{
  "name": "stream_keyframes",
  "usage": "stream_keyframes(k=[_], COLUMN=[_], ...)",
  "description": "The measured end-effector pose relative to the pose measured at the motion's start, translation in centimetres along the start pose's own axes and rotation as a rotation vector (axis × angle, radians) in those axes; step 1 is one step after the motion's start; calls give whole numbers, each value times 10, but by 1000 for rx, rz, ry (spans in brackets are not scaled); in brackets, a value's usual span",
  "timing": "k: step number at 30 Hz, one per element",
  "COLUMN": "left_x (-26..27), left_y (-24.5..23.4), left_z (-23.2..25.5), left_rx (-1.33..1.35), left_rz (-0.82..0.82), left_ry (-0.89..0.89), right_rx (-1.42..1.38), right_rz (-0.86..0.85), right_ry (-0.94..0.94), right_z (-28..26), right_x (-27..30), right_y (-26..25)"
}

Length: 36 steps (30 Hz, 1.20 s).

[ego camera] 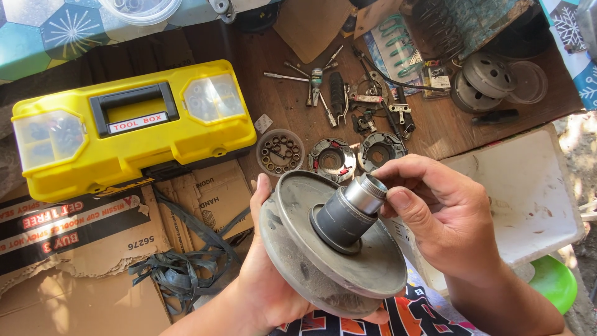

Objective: The recorder is disassembling and examining motorcycle clutch and pulley components on a workbench in a garage.

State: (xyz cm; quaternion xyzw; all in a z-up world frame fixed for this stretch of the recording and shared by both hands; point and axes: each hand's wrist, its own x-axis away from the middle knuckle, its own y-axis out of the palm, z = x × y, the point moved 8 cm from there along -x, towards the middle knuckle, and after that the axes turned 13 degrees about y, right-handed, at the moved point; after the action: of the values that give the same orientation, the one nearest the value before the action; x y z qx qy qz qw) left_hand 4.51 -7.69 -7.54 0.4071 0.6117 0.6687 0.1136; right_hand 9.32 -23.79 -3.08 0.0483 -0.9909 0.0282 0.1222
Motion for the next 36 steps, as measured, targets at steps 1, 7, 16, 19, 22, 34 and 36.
stream_keyframes(k=[1, 7, 16, 19, 22, 34, 36], left_x=[-1, -12, -74, -95, -116, -217, -228], left_y=[-3, -4, -35, -23, -19, -101, -121], left_z=[0, 1, 12, -13, -38, -108, -121], left_rx=[0, -107, -665, -755, -812, -894, -941], left_rz=[1, -9, -239, -367, -297, -5, 69], left_ry=[-1, 46, 335, 203, 78, -52, -145], right_rx=[0, -58, 605, 540, 532, 193, 96], right_rz=[0, -167, -40, -49, -47, 40, 20], right_ry=[1, -81, -115, -219, -220, -69, 50], right_z=[0, -11, 4, 7, 24, 138, 178], right_x=[0, -2, 1, 5, 14, 32, 31], right_y=[0, 2, -39, -48, -67, -155, -170])
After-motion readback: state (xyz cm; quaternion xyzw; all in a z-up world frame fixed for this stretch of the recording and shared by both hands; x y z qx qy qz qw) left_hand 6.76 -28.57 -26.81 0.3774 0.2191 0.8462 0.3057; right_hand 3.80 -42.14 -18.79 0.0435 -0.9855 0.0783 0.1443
